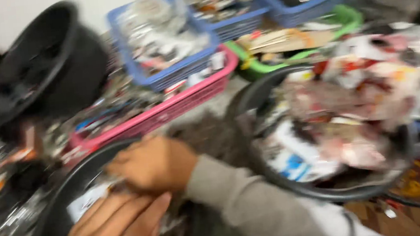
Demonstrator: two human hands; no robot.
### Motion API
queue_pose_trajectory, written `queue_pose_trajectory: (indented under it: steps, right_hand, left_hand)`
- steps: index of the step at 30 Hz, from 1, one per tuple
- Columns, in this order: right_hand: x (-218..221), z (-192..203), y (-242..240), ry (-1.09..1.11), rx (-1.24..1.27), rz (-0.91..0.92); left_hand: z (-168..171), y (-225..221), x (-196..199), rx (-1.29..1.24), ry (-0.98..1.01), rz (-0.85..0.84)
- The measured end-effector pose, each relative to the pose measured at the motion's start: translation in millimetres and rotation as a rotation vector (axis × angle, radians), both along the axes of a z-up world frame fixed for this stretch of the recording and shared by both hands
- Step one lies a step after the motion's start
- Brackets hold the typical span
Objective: Wiping down packaged motorcycle parts with a cleaning cloth.
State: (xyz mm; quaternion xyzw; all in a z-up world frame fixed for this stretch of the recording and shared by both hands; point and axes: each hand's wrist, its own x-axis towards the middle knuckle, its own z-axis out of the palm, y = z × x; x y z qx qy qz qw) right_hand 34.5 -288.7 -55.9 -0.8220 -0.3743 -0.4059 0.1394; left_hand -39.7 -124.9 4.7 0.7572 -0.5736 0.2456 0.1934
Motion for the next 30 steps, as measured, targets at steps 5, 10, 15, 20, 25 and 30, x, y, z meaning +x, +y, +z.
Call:
queue_pose_trajectory:
  steps: [5, 10, 15, 20, 25, 30]
  right_hand:
    - [12.0, -15.1, -0.2, 0.414, -0.214, -0.115]
    - [-12.1, -4.2, -10.2, 0.345, 0.045, -0.133]
    - [-11.2, -6.7, -18.3, 0.395, 0.026, -0.080]
    - [-9.4, -12.0, -21.7, 0.392, 0.094, -0.046]
    - [-9.0, -13.0, -46.8, 0.250, 0.067, -0.150]
    - [-4.9, -13.2, -60.4, 0.048, 0.048, -0.203]
  left_hand:
    - [12.9, -75.0, -18.0, 0.056, -0.083, -0.049]
    - [34.4, -188.7, -34.7, 0.051, -0.298, -0.210]
    - [19.2, -259.9, -32.8, 0.109, -0.379, -0.331]
    - [24.6, -276.5, -28.2, 0.000, -0.032, -0.388]
    - [60.2, -227.8, -15.9, -0.454, 0.881, -0.501]
    - [58.4, -127.3, 9.9, -0.893, 1.422, -0.659]
